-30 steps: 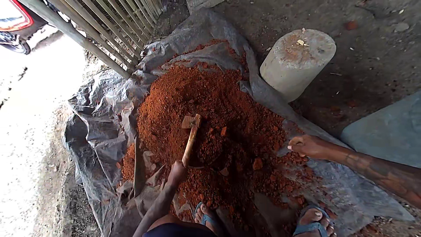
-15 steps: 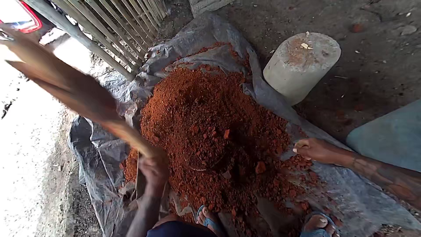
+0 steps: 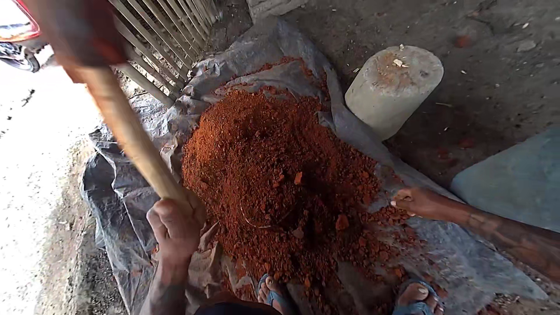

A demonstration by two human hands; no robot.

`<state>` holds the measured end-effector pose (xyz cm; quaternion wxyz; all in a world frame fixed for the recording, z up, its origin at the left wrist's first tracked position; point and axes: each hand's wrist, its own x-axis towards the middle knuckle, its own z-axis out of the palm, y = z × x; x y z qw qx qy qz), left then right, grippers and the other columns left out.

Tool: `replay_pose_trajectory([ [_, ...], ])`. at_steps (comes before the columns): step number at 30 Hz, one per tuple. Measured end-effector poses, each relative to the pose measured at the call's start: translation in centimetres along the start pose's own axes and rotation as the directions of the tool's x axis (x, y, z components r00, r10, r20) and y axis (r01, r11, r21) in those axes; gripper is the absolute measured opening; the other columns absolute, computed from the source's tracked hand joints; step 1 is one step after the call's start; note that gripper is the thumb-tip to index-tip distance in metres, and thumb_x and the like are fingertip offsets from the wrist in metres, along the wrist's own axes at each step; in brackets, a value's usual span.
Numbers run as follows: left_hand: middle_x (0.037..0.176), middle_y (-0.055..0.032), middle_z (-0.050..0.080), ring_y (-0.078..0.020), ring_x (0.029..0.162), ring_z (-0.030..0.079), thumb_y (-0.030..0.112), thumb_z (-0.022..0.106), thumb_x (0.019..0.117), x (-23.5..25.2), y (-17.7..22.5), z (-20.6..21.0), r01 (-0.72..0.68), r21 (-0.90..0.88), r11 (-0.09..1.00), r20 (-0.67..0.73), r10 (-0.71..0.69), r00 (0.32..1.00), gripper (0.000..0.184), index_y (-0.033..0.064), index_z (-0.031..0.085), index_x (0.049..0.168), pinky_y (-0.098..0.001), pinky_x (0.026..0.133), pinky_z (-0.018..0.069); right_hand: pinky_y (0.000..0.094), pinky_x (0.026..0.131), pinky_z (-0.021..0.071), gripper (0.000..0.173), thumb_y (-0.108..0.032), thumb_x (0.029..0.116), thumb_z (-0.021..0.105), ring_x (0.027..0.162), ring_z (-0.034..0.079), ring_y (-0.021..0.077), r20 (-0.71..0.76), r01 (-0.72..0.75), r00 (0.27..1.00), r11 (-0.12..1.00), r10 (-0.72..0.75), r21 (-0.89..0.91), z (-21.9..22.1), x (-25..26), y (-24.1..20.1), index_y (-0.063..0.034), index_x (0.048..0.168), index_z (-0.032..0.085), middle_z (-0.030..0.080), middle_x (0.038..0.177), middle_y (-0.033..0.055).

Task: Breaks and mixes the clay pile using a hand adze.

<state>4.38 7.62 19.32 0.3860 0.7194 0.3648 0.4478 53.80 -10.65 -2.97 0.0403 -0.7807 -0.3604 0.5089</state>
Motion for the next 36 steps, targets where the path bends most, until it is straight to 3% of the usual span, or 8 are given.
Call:
replay_pose_trajectory([
  [4, 0.054, 0.0064, 0.049, -0.0054, 0.045, 0.048, 0.079, 0.035, 0.0959, -5.8, -7.3, 3.5, 0.149, 0.297, 0.943, 0.092, -0.184, 0.979, 0.071, 0.0149, 0.057, 0.075, -0.0277, 0.043, 0.0442, 0.0537, 0.088, 0.0537, 0.032, -0.027, 0.1053, 0.06, 0.092, 0.068, 0.0338, 0.014, 0.038, 0.999, 0.999, -0.037, -0.025, 0.1, 0.2, -1.4, 0.0002, 0.122, 0.066, 0.068, 0.109, 0.0232],
  [8, 0.093, -0.0203, 0.068, -0.0375, 0.09, 0.069, 0.07, 0.026, 0.1028, -10.4, -14.4, 6.3, 0.466, 0.834, 0.296, 0.138, -0.929, 0.343, 0.081, 0.0009, 0.068, 0.1, -0.0621, 0.08, 0.0537, 0.0541, 0.09, 0.0543, 0.034, -0.026, 0.1052, 0.06, 0.095, 0.068, 0.0351, 0.04, 0.04, 0.998, 0.999, -0.039, -0.023, 0.3, -0.8, -2.0, 0.0019, 0.123, 0.065, 0.068, 0.111, 0.0247],
  [11, 0.078, -0.0155, 0.063, -0.0322, 0.072, 0.064, 0.058, 0.025, 0.1082, -6.3, -10.3, 4.7, 0.478, 0.777, 0.41, 0.181, -0.873, 0.453, 0.073, 0.0009, 0.067, 0.093, -0.0564, 0.069, 0.0524, 0.055, 0.091, 0.054, 0.034, -0.026, 0.1049, 0.061, 0.096, 0.068, 0.0367, 0.015, 0.031, 0.999, 0.999, -0.031, 0.009, 0.0, -0.9, -1.2, 0.0024, 0.123, 0.065, 0.067, 0.113, 0.0255],
  [16, 0.053, 0.0104, 0.046, -0.0036, 0.042, 0.044, 0.078, 0.031, 0.0969, -1.3, -2.0, 0.4, 0.271, 0.233, 0.934, 0.108, -0.302, 0.947, 0.066, 0.021, 0.055, 0.074, -0.0255, 0.039, 0.0414, 0.0542, 0.087, 0.0543, 0.032, -0.025, 0.1056, 0.06, 0.09, 0.068, 0.035, 0.018, 0.017, 1.0, 1.0, -0.016, -0.007, -0.2, -0.4, 0.0, 0.0012, 0.123, 0.065, 0.068, 0.11, 0.0249],
  [20, 0.055, 0.0136, 0.05, -0.001, 0.043, 0.046, 0.083, 0.036, 0.091, -2.0, -1.8, 1.0, 0.025, -0.097, 0.995, -0.025, -0.027, 0.999, 0.059, 0.0296, 0.058, 0.079, -0.0224, 0.039, 0.0422, 0.0551, 0.088, 0.0543, 0.033, -0.025, 0.1054, 0.06, 0.093, 0.068, 0.0356, -0.022, 0.077, 0.997, 0.997, -0.078, -0.011, -1.4, -1.1, -3.1, 0.0005, 0.126, 0.064, 0.068, 0.11, 0.0243],
  [23, 0.056, 0.0048, 0.05, -0.007, 0.046, 0.049, 0.075, 0.037, 0.0972, -10.7, -8.9, 2.5, 0.327, 0.285, 0.901, -0.011, -0.338, 0.941, 0.068, 0.0136, 0.058, 0.075, -0.0284, 0.045, 0.0445, 0.0557, 0.09, 0.053, 0.034, -0.026, 0.1057, 0.059, 0.097, 0.068, 0.0355, 0.023, 0.182, 0.983, 0.973, -0.181, -0.139, -2.2, -1.7, -7.3, 0.0001, 0.128, 0.063, 0.068, 0.113, 0.0231],
  [27, 0.09, -0.0181, 0.068, -0.0362, 0.088, 0.068, 0.065, 0.025, 0.1051, -15.3, -14.8, 3.9, 0.544, 0.789, 0.285, 0.102, -0.934, 0.341, 0.076, 0.0031, 0.069, 0.099, -0.0614, 0.08, 0.053, 0.0635, 0.102, 0.046, 0.043, -0.03, 0.1045, 0.06, 0.116, 0.063, 0.0439, 0.225, 0.348, 0.935, 0.834, -0.274, -0.428, -0.5, -1.2, -14.2, 0.0011, 0.134, 0.06, 0.066, 0.123, 0.0268],
  [36, 0.053, 0.0115, 0.047, -0.002, 0.041, 0.044, 0.079, 0.038, 0.0947, -6.9, -3.2, -3.0, 0.198, 0.06, 0.978, -0.028, -0.197, 0.98, 0.06, 0.0249, 0.057, 0.077, -0.0232, 0.037, 0.0404, 0.0606, 0.104, 0.047, 0.079, -0.043, 0.0922, 0.075, 0.127, 0.057, 0.0417, 0.092, 0.377, 0.923, 0.831, -0.373, -0.41, 7.7, 4.4, -24.1, -0.0116, 0.156, 0.04, 0.05, 0.146, 0.0238],
])
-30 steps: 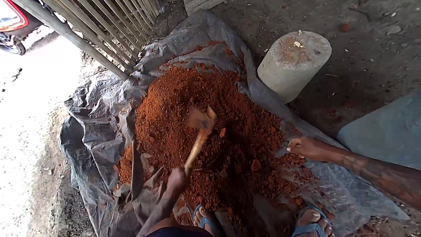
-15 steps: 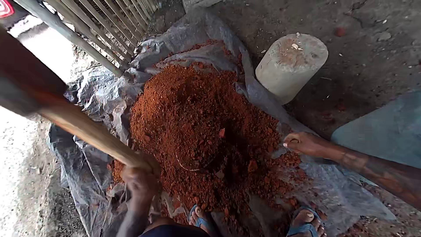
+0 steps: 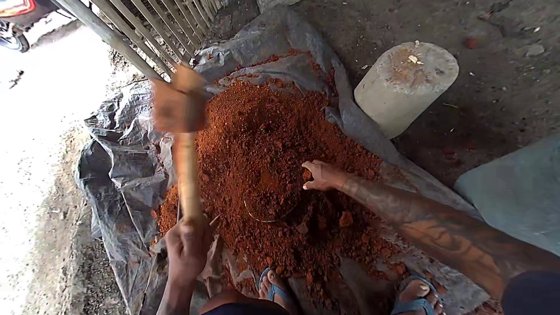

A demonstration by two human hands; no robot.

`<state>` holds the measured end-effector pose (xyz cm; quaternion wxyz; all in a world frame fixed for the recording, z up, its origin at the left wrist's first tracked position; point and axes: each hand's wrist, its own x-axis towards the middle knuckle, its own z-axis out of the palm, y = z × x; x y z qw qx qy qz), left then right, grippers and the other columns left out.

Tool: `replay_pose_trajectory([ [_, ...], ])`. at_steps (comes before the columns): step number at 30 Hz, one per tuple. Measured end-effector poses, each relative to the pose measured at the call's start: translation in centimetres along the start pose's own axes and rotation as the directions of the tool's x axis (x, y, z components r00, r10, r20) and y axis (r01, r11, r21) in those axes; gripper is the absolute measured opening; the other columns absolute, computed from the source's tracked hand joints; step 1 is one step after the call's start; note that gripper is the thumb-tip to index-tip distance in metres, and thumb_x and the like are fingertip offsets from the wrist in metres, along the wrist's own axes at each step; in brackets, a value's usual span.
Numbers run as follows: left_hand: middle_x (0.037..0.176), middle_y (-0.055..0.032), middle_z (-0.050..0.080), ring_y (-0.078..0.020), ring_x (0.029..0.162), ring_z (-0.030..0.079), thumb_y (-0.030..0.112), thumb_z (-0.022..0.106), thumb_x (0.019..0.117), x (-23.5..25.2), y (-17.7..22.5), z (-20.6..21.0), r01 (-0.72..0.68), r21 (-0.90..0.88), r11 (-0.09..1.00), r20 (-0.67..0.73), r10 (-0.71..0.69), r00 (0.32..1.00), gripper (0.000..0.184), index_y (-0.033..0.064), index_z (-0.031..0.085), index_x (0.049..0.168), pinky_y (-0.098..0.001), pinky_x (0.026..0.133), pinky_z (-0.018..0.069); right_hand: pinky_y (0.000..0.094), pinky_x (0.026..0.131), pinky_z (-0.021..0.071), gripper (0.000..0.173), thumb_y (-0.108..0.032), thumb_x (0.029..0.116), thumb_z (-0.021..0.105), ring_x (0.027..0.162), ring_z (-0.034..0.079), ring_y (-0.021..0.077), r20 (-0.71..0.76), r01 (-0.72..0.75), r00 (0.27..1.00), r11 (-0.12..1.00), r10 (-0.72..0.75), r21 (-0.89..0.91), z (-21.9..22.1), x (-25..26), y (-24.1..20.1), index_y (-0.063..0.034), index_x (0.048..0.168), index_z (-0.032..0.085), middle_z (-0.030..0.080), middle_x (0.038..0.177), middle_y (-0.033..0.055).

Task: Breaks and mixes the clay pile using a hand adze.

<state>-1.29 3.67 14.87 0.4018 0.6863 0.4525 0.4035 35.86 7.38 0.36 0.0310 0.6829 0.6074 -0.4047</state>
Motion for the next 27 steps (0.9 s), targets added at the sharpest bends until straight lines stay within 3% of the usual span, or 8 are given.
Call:
replay_pose_trajectory([
  [3, 0.055, 0.0124, 0.05, -0.0011, 0.043, 0.047, 0.079, 0.035, 0.0953, -1.4, -1.8, 0.9, -0.152, -0.113, 0.982, -0.051, 0.147, 0.988, 0.059, 0.0273, 0.058, 0.08, -0.0226, 0.04, 0.0428, 0.0574, 0.107, 0.0453, 0.059, -0.031, 0.0987, 0.067, 0.129, 0.056, 0.0395, -0.086, -0.033, 0.996, 0.997, 0.039, 0.072, 1.1, 0.0, 0.0, -0.0069, 0.149, 0.049, 0.054, 0.143, 0.0231],
  [6, 0.057, -0.0047, 0.054, -0.0141, 0.048, 0.054, 0.069, 0.031, 0.1012, -7.5, -8.9, 2.8, 0.178, 0.402, 0.898, 0.068, -0.223, 0.972, 0.078, 0.0027, 0.065, 0.079, -0.0345, 0.047, 0.0486, 0.0557, 0.107, 0.0458, 0.053, -0.029, 0.0998, 0.065, 0.127, 0.058, 0.0386, -0.155, -0.05, 0.986, 0.993, 0.067, 0.111, 1.8, -0.3, 0.6, -0.0032, 0.145, 0.053, 0.056, 0.14, 0.023],
  [8, 0.086, -0.0193, 0.068, -0.0364, 0.084, 0.069, 0.063, 0.029, 0.1045, -8.9, -12.4, 3.9, 0.435, 0.728, 0.531, 0.181, -0.76, 0.625, 0.074, 0.0013, 0.069, 0.1, -0.059, 0.076, 0.0543, 0.0558, 0.106, 0.0466, 0.052, -0.03, 0.0991, 0.066, 0.126, 0.059, 0.0387, -0.203, -0.076, 0.974, 0.987, 0.104, 0.14, 2.0, -0.5, 0.8, -0.0028, 0.142, 0.055, 0.058, 0.137, 0.0231],
  [10, 0.089, -0.0173, 0.068, -0.0358, 0.089, 0.069, 0.064, 0.027, 0.1052, -8.5, -13.5, 4.3, 0.464, 0.775, 0.43, 0.172, -0.849, 0.499, 0.073, 0.0045, 0.069, 0.096, -0.0604, 0.08, 0.0533, 0.0561, 0.106, 0.0469, 0.055, -0.032, 0.0982, 0.068, 0.127, 0.058, 0.0388, -0.245, -0.087, 0.962, 0.985, 0.122, 0.15, 1.4, -1.0, 0.0, -0.0042, 0.144, 0.054, 0.056, 0.14, 0.0225],
  [14, 0.064, -0.0023, 0.057, -0.0194, 0.058, 0.058, 0.065, 0.026, 0.1026, -6.4, -9.2, 0.9, 0.462, 0.563, 0.685, 0.166, -0.641, 0.749, 0.071, 0.01, 0.066, 0.081, -0.0455, 0.058, 0.051, 0.0562, 0.106, 0.0469, 0.054, -0.03, 0.0966, 0.07, 0.126, 0.059, 0.0376, -0.24, 0.089, 0.969, 0.988, -0.057, 0.125, 0.8, -0.9, -3.4, -0.0037, 0.141, 0.056, 0.058, 0.139, 0.0218],
  [18, 0.056, 0.0085, 0.049, -0.0042, 0.044, 0.047, 0.079, 0.033, 0.0963, -1.6, -1.5, -2.6, 0.178, 0.305, 0.936, -0.019, -0.181, 0.983, 0.072, 0.0139, 0.062, 0.082, -0.0276, 0.042, 0.0446, 0.0529, 0.108, 0.0462, 0.058, -0.03, 0.0977, 0.07, 0.129, 0.058, 0.0355, -0.191, 0.276, 0.948, 0.957, -0.256, 0.088, 1.0, 0.1, -7.1, -0.0043, 0.147, 0.052, 0.052, 0.147, 0.0201],
  [23, 0.056, 0.0137, 0.05, 0.0005, 0.043, 0.046, 0.076, 0.035, 0.0968, 1.4, 2.8, -1.3, -0.258, -0.116, 0.959, -0.098, 0.248, 0.964, 0.054, 0.0295, 0.06, 0.083, -0.0203, 0.039, 0.04, 0.0559, 0.102, 0.0518, 0.045, -0.024, 0.0976, 0.069, 0.125, 0.061, 0.0352, -0.346, 0.411, 0.84, 0.906, -0.419, -0.101, -5.0, -1.2, -6.5, -0.0051, 0.138, 0.061, 0.056, 0.143, 0.0182],
  [27, 0.055, 0.0045, 0.051, -0.0077, 0.047, 0.051, 0.075, 0.031, 0.0991, -4.3, -7.0, 3.6, 0.041, 0.235, 0.971, 0.069, -0.058, 0.996, 0.07, 0.0147, 0.061, 0.078, -0.0298, 0.044, 0.0464, 0.058, 0.097, 0.0537, 0.042, -0.023, 0.0978, 0.068, 0.116, 0.065, 0.0366, -0.371, 0.392, 0.814, 0.894, -0.447, -0.216, -10.1, -5.1, -2.3, -0.0044, 0.135, 0.062, 0.057, 0.14, 0.0195],
])
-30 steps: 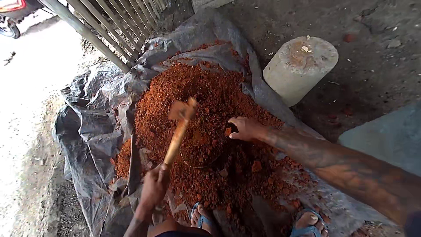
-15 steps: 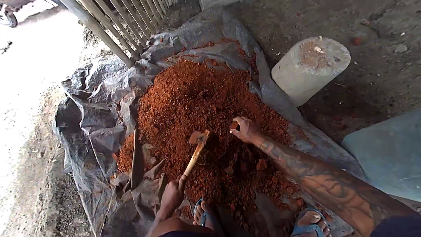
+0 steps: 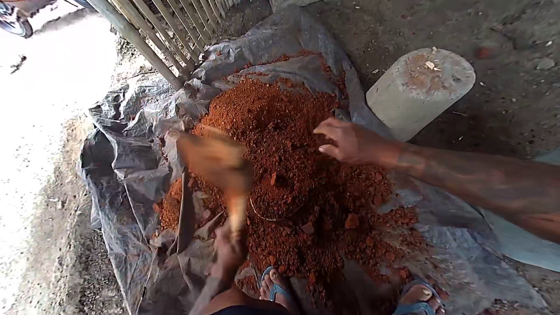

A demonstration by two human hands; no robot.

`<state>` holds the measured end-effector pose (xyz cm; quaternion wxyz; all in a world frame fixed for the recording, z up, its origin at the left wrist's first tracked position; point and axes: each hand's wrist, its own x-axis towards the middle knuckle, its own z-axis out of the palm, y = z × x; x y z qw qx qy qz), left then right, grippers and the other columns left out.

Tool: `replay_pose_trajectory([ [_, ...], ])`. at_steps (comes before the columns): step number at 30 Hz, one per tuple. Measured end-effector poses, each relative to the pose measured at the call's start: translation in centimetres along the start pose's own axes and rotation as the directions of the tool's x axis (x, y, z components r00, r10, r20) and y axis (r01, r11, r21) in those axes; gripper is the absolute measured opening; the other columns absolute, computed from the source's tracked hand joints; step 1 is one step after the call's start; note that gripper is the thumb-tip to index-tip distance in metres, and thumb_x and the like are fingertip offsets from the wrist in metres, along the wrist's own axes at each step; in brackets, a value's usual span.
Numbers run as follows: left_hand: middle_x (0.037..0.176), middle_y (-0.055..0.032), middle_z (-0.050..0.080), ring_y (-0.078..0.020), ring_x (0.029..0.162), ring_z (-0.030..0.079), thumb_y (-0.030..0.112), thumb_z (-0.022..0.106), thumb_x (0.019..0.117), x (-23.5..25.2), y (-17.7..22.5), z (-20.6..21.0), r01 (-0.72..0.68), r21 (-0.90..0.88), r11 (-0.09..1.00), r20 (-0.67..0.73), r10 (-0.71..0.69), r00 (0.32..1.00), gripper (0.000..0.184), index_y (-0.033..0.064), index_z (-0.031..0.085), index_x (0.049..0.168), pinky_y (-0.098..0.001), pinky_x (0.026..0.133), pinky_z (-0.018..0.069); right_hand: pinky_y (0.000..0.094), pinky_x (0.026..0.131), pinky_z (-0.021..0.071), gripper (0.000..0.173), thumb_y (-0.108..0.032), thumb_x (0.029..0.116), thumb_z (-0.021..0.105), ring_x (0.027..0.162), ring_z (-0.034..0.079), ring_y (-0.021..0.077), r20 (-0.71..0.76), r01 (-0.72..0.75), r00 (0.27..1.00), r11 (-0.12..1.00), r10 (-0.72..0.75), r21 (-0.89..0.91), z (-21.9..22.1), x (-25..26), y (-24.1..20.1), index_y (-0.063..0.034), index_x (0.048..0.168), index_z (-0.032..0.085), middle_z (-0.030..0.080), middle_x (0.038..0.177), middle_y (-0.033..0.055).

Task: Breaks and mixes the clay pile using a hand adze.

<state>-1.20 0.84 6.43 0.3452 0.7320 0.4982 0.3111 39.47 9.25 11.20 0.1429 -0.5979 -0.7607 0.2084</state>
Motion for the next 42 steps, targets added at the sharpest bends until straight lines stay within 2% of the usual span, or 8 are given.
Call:
replay_pose_trajectory([
  [4, 0.083, -0.0152, 0.065, -0.0334, 0.081, 0.067, 0.067, 0.028, 0.1036, -0.5, -5.2, 4.3, 0.461, 0.565, 0.684, 0.391, -0.714, 0.581, 0.075, 0.0032, 0.066, 0.093, -0.0586, 0.075, 0.0533, 0.0558, 0.09, 0.0567, 0.039, -0.02, 0.0955, 0.071, 0.102, 0.068, 0.0328, -0.007, -0.142, 0.99, 0.989, 0.143, 0.047, -1.5, -6.8, 3.1, -0.004, 0.131, 0.064, 0.061, 0.132, 0.0177],
  [10, 0.055, 0.0064, 0.05, -0.0066, 0.044, 0.047, 0.078, 0.028, 0.0966, 3.3, 3.6, -2.9, 0.239, -0.015, 0.971, 0.139, -0.235, 0.962, 0.073, 0.014, 0.059, 0.077, -0.0292, 0.041, 0.0441, 0.0592, 0.096, 0.0524, 0.042, -0.023, 0.1012, 0.065, 0.106, 0.068, 0.0397, 0.158, -0.463, 0.884, 0.871, 0.441, 0.163, 3.4, -13.8, 8.1, 0.0009, 0.136, 0.06, 0.062, 0.13, 0.0266],
  [16, 0.057, 0.0139, 0.053, -0.0015, 0.045, 0.05, 0.083, 0.036, 0.0913, 5.4, 7.0, -4.2, -0.294, -0.439, 0.849, -0.194, 0.23, 0.954, 0.059, 0.0303, 0.062, 0.082, -0.0232, 0.042, 0.0458, 0.0617, 0.098, 0.0499, 0.055, -0.033, 0.1, 0.066, 0.116, 0.063, 0.0428, 0.515, -0.331, 0.808, 0.944, 0.287, -0.007, 10.0, -15.4, 7.1, -0.0047, 0.145, 0.054, 0.058, 0.137, 0.0238],
  [23, 0.083, -0.0173, 0.065, -0.0333, 0.078, 0.066, 0.059, 0.018, 0.1077, -0.2, -5.6, 3.1, 0.569, 0.515, 0.641, 0.259, -0.749, 0.61, 0.078, 0.0001, 0.068, 0.097, -0.057, 0.075, 0.0533, 0.0631, 0.092, 0.052, 0.064, -0.043, 0.0958, 0.07, 0.119, 0.06, 0.0471, 0.658, -0.116, 0.697, 0.95, 0.285, -0.289, 14.2, -15.1, 5.2, -0.002, 0.142, 0.052, 0.055, 0.138, 0.0267],
  [29, 0.056, 0.0082, 0.049, -0.005, 0.045, 0.046, 0.086, 0.025, 0.0917, 4.4, 6.1, -6.4, 0.195, 0.006, 0.981, 0.054, -0.195, 0.979, 0.077, 0.0169, 0.058, 0.079, -0.0272, 0.042, 0.0429, 0.0628, 0.094, 0.0503, 0.069, -0.047, 0.0974, 0.066, 0.121, 0.06, 0.0473, 0.647, -0.154, 0.677, 0.927, 0.35, -0.341, 15.8, -15.7, 5.9, 0.0007, 0.144, 0.049, 0.056, 0.139, 0.0278],
  [34, 0.056, 0.0149, 0.049, 0.0002, 0.045, 0.047, 0.081, 0.035, 0.0928, 6.7, 9.4, -6.3, -0.334, -0.378, 0.863, -0.133, 0.307, 0.942, 0.058, 0.0307, 0.06, 0.081, -0.0209, 0.042, 0.0425, 0.0603, 0.095, 0.0506, 0.072, -0.053, 0.0968, 0.064, 0.121, 0.06, 0.0459, 0.652, -0.142, 0.669, 0.923, 0.357, -0.358, 15.7, -14.3, 4.8, 0.0034, 0.139, 0.05, 0.058, 0.134, 0.0275],
  [38, 0.06, -0.0009, 0.053, -0.0125, 0.052, 0.053, 0.065, 0.038, 0.1, 0.3, -1.0, 1.0, 0.195, 0.126, 0.973, 0.168, -0.215, 0.962, 0.068, 0.0047, 0.064, 0.083, -0.0345, 0.052, 0.048, 0.0603, 0.094, 0.051, 0.065, -0.046, 0.0987, 0.062, 0.118, 0.062, 0.0461, 0.655, -0.138, 0.664, 0.92, 0.361, -0.366, 16.1, -14.3, 4.6, 0.0045, 0.138, 0.052, 0.059, 0.132, 0.0281],
  [42, 0.085, -0.0168, 0.065, -0.0331, 0.082, 0.066, 0.062, 0.02, 0.1066, 0.2, -5.3, 4.4, 0.486, 0.553, 0.677, 0.396, -0.726, 0.562, 0.078, 0.0, 0.067, 0.097, -0.0569, 0.078, 0.0534, 0.0612, 0.095, 0.0503, 0.06, -0.039, 0.0978, 0.064, 0.117, 0.062, 0.0473, 0.641, -0.13, 0.678, 0.917, 0.36, -0.378, 15.5, -13.9, 4.9, 0.0058, 0.137, 0.053, 0.06, 0.13, 0.0296],
])
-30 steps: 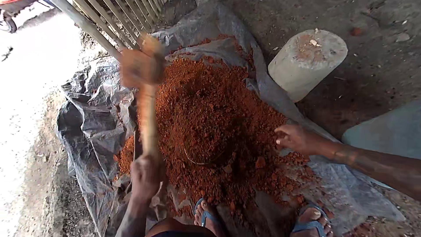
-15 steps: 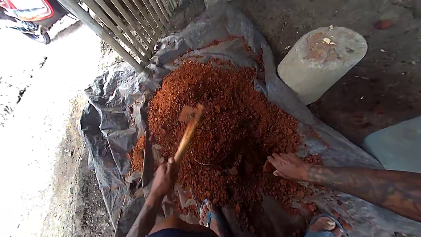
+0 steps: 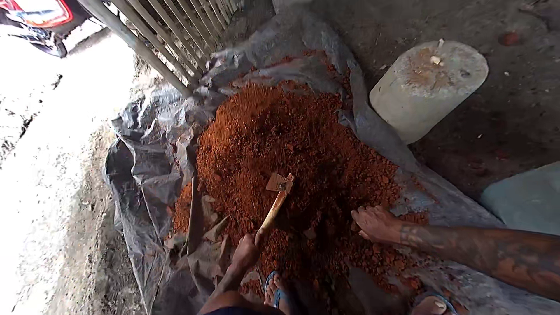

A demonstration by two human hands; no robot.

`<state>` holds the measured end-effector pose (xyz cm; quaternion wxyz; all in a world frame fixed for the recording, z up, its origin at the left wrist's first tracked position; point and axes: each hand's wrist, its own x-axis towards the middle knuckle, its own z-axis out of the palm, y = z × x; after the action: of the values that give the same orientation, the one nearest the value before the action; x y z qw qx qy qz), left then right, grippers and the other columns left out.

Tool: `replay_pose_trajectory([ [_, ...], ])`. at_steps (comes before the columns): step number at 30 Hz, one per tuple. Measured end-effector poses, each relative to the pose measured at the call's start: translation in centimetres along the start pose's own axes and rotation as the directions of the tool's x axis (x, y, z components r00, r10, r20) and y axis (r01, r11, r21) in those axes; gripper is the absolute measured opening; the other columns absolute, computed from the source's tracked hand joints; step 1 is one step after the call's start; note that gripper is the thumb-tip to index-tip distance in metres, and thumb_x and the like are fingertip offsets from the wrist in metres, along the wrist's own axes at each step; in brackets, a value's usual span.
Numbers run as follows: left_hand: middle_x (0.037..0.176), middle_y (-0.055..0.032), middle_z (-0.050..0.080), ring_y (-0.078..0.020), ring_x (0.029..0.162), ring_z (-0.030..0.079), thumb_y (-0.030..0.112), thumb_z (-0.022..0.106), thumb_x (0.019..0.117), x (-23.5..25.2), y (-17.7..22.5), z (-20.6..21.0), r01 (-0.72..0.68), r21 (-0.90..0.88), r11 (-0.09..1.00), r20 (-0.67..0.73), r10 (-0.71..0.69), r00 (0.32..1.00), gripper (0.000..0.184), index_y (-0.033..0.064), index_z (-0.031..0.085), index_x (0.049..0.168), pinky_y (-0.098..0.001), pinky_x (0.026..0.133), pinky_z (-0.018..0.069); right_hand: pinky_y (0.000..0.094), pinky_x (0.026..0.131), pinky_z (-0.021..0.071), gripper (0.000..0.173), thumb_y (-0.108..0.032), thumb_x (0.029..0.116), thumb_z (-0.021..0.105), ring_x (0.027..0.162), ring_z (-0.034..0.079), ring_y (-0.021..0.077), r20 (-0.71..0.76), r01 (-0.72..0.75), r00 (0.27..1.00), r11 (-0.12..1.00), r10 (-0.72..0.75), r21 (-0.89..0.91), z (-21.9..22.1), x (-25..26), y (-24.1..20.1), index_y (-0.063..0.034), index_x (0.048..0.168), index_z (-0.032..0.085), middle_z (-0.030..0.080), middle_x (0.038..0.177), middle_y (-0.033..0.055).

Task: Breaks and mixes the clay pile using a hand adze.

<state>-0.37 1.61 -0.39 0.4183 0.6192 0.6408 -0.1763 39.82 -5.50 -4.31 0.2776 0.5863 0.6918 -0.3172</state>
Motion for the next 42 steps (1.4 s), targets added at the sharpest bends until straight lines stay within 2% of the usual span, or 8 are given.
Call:
replay_pose_trajectory([
  [4, 0.063, 0.0007, 0.053, -0.0139, 0.054, 0.053, 0.066, 0.024, 0.1002, -5.1, 1.8, -6.5, -0.295, -0.206, 0.933, -0.26, 0.239, 0.936, 0.072, 0.007, 0.063, 0.087, -0.0378, 0.054, 0.0494, 0.061, 0.095, 0.0497, 0.059, -0.041, 0.0961, 0.064, 0.116, 0.063, 0.0453, 0.011, 0.019, 1.0, 1.0, -0.019, 0.023, -0.3, -0.1, 0.7, 0.0033, 0.134, 0.056, 0.062, 0.127, 0.0276],
  [11, 0.055, 0.0138, 0.048, -0.0005, 0.043, 0.045, 0.078, 0.037, 0.0951, -9.8, 7.2, -12.5, -0.958, -0.157, 0.238, -0.762, 0.588, 0.271, 0.055, 0.0292, 0.058, 0.08, -0.0215, 0.04, 0.0416, 0.0599, 0.092, 0.0502, 0.059, -0.047, 0.0962, 0.06, 0.113, 0.065, 0.0426, 0.007, 0.034, 0.999, 0.998, -0.035, 0.059, -1.1, -0.6, 0.3, 0.0004, 0.132, 0.057, 0.064, 0.125, 0.0242],
  [13, 0.055, 0.0122, 0.049, -0.0014, 0.045, 0.047, 0.077, 0.038, 0.096, -6.8, 4.4, -8.1, -0.906, -0.145, 0.399, -0.767, 0.533, 0.357, 0.058, 0.0255, 0.057, 0.078, -0.0226, 0.043, 0.0427, 0.0595, 0.092, 0.0505, 0.059, -0.047, 0.0957, 0.061, 0.113, 0.065, 0.0423, -0.012, 0.04, 0.999, 0.996, -0.039, 0.079, -1.1, -0.7, 0.4, 0.0002, 0.131, 0.058, 0.065, 0.124, 0.0237],
  [16, 0.067, -0.0091, 0.058, -0.0228, 0.06, 0.059, 0.06, 0.032, 0.1054, -2.0, -1.6, -0.1, -0.237, -0.13, 0.963, -0.324, 0.185, 0.928, 0.07, 0.0004, 0.065, 0.088, -0.0461, 0.061, 0.0518, 0.0595, 0.091, 0.0502, 0.059, -0.047, 0.0962, 0.061, 0.112, 0.065, 0.0428, -0.023, 0.021, 1.0, 0.995, -0.019, 0.1, -1.3, -1.0, 0.8, 0.0005, 0.131, 0.057, 0.064, 0.124, 0.0242],
  [18, 0.068, -0.0086, 0.057, -0.0238, 0.061, 0.059, 0.062, 0.026, 0.1062, 0.7, -3.5, 2.7, -0.016, -0.177, 0.984, -0.099, -0.001, 0.995, 0.072, 0.0029, 0.063, 0.084, -0.0472, 0.061, 0.0516, 0.0597, 0.091, 0.0507, 0.059, -0.048, 0.096, 0.061, 0.111, 0.065, 0.0428, -0.025, -0.005, 1.0, 0.994, 0.008, 0.11, -1.7, -1.6, 1.1, 0.0001, 0.131, 0.057, 0.065, 0.123, 0.0242],
  [23, 0.063, -0.0015, 0.056, -0.0154, 0.053, 0.054, 0.062, 0.02, 0.1032, -5.1, -1.2, -5.5, -0.224, -0.279, 0.934, -0.277, 0.146, 0.95, 0.073, 0.0054, 0.064, 0.089, -0.0389, 0.053, 0.0501, 0.0628, 0.087, 0.0511, 0.059, -0.05, 0.0951, 0.062, 0.107, 0.066, 0.0447, -0.147, 0.003, 0.989, 0.983, 0.024, 0.183, -6.2, -3.0, 1.4, 0.001, 0.124, 0.06, 0.067, 0.115, 0.0254],
  [32, 0.058, 0.0122, 0.051, -0.0007, 0.043, 0.045, 0.071, 0.037, 0.1004, -16.2, 5.8, -19.8, -0.868, -0.056, 0.493, -0.719, 0.584, 0.378, 0.051, 0.0268, 0.059, 0.086, -0.0204, 0.037, 0.0399, 0.0565, 0.082, 0.0529, 0.055, -0.053, 0.0976, 0.061, 0.102, 0.067, 0.0369, -0.438, 0.188, 0.892, 0.972, -0.111, 0.138, -18.9, -0.5, -7.4, -0.0063, 0.127, 0.059, 0.066, 0.115, 0.0173],
  [42, 0.063, 0.0079, 0.054, -0.0061, 0.052, 0.05, 0.031, 0.051, 0.1043, -21.0, 0.9, -24.2, -0.935, -0.109, 0.336, -0.76, 0.579, 0.297, 0.031, 0.0208, 0.062, 0.077, -0.0243, 0.049, 0.0434, 0.0611, 0.08, 0.0549, 0.039, -0.04, 0.0975, 0.069, 0.089, 0.07, 0.0354, -0.502, 0.119, 0.855, 0.893, 0.13, 0.434, -14.8, -0.5, 3.7, -0.0059, 0.117, 0.067, 0.071, 0.095, 0.0157],
])
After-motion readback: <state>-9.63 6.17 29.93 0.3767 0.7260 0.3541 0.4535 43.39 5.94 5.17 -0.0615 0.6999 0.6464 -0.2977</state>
